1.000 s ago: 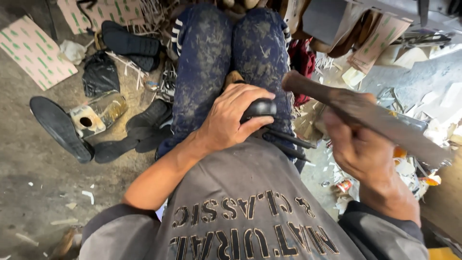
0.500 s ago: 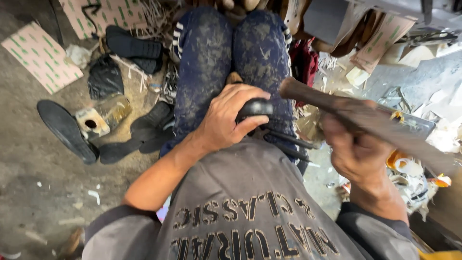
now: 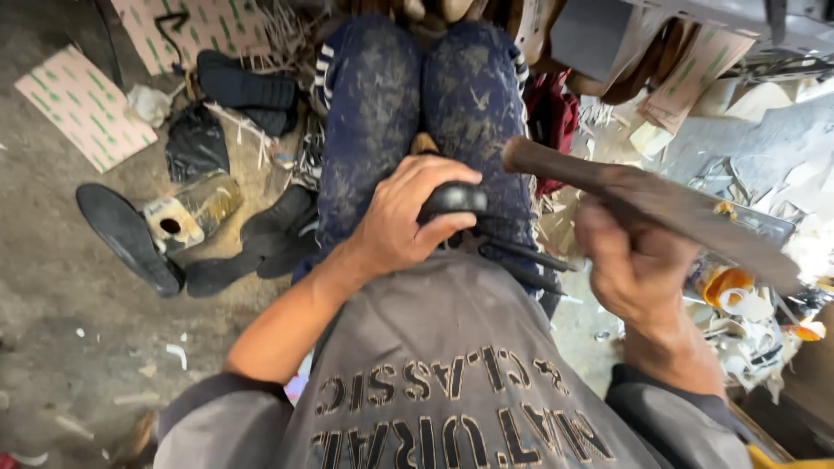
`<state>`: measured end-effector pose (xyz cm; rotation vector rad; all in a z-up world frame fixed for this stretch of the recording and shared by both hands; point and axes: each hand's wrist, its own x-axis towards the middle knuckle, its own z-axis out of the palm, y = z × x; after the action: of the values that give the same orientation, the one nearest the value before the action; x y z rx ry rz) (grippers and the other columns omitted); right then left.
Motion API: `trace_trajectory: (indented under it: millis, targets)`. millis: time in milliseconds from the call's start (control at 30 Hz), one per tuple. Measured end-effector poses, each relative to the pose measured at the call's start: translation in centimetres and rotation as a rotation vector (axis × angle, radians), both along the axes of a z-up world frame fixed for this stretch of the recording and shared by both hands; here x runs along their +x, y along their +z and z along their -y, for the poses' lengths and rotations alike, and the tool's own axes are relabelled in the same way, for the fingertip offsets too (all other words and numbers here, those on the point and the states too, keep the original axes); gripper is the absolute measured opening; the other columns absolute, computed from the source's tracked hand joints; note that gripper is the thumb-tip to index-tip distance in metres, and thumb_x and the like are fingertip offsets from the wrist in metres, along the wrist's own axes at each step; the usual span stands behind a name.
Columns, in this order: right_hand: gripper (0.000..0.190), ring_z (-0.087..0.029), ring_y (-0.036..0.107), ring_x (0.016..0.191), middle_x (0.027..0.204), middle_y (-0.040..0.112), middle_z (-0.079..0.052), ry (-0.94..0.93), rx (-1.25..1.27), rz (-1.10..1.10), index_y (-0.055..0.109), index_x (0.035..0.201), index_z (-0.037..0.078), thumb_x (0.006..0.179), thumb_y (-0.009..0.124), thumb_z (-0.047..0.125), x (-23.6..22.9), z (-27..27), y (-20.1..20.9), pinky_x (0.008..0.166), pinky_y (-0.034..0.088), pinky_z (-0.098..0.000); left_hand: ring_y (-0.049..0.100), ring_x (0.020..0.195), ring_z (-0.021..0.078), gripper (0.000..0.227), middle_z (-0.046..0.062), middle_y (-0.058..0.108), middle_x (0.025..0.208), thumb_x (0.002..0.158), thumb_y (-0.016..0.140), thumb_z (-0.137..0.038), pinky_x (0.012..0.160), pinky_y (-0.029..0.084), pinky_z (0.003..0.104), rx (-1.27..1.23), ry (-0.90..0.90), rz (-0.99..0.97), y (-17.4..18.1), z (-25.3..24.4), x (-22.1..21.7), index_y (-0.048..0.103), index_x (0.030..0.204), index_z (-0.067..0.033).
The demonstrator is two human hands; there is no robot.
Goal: The person holds a black shoe and uses a small pointed tool to work on the sole and edges. They then use a curved metal tool to scrape and shape the sole and heel area, repeatedly turning the shoe to access different sides.
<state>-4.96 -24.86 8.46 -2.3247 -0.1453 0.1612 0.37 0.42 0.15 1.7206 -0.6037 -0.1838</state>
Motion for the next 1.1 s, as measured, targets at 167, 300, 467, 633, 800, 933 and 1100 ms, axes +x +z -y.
trace_trajectory:
  millis: [167,300,467,633,800,933,1100]
  targets:
    - [0.058,-0.050,0.060,0.060,0.058,0.058,-0.025,-0.028,-0.083,0.030,0.063,0.059,-0.002,0.104,0.067,0.035,-2.1,0.2,-2.5,0.050,0.043,-0.0497,0.069,0.107,0.0316,0.045,0.007,0.071,0.116,0.097,0.071,-0.046,0.093,0.057,0.041,-0.082,0.100,0.070,-3.6,0.1,-1.3,0.068,0.123,-0.0095]
    - [0.052,-0.026,0.053,0.046,0.057,0.057,-0.015,-0.181,0.395,0.076,0.056,0.058,0.000,0.107,0.048,0.012,-1.9,-0.7,-2.2,0.055,0.048,-0.0364,0.070,0.106,0.0296,0.044,0.005,0.072,0.115,0.099,0.067,-0.047,0.094,0.057,0.040,-0.101,0.121,0.004,-2.4,0.1,-1.6,0.069,0.122,-0.0102]
    - [0.050,-0.020,0.055,0.047,0.054,0.057,-0.006,-0.202,0.286,0.084,0.063,0.061,0.009,0.109,0.053,0.015,-1.4,-2.2,-1.7,0.055,0.047,-0.0339,0.071,0.107,0.0288,0.044,0.006,0.072,0.116,0.099,0.067,-0.045,0.098,0.055,0.040,-0.146,0.114,-0.011,-1.8,-0.3,-1.7,0.068,0.126,-0.0104]
    - [0.054,-0.022,0.052,0.043,0.052,0.057,-0.008,-0.224,0.329,-0.016,0.061,0.059,0.009,0.110,0.051,0.021,-2.1,-2.8,-2.1,0.048,0.043,-0.0348,0.070,0.109,0.0292,0.045,0.005,0.072,0.117,0.099,0.066,-0.050,0.095,0.057,0.040,-0.112,0.126,0.008,-2.0,-0.7,-2.2,0.069,0.123,-0.0119]
    - [0.038,-0.020,0.048,0.039,0.056,0.048,-0.013,-0.372,0.669,0.127,0.049,0.082,0.000,0.113,0.036,0.019,-2.7,-3.3,-3.6,0.042,0.045,-0.0314,0.070,0.108,0.0284,0.045,0.004,0.073,0.116,0.098,0.065,-0.052,0.096,0.057,0.039,-0.100,0.139,-0.011,-2.2,-1.0,-1.6,0.071,0.120,-0.0130]
    - [0.047,-0.017,0.055,0.043,0.051,0.056,-0.008,-0.328,0.488,-0.060,0.059,0.063,0.005,0.109,0.056,0.013,-3.6,-3.2,-7.1,0.044,0.043,-0.0298,0.069,0.113,0.0317,0.047,0.009,0.071,0.120,0.100,0.064,-0.048,0.101,0.054,0.043,-0.186,0.089,0.026,-1.5,-2.4,-0.5,0.068,0.122,-0.0070]
    - [0.052,-0.018,0.049,0.047,0.052,0.052,-0.007,-0.373,0.469,-0.186,0.056,0.065,0.006,0.116,0.056,0.018,-3.4,-2.9,-7.4,0.051,0.041,-0.0327,0.067,0.123,0.0311,0.054,0.011,0.071,0.127,0.099,0.062,-0.052,0.111,0.048,0.046,-0.199,0.126,-0.115,-0.8,-5.9,-2.3,0.069,0.123,-0.0048]
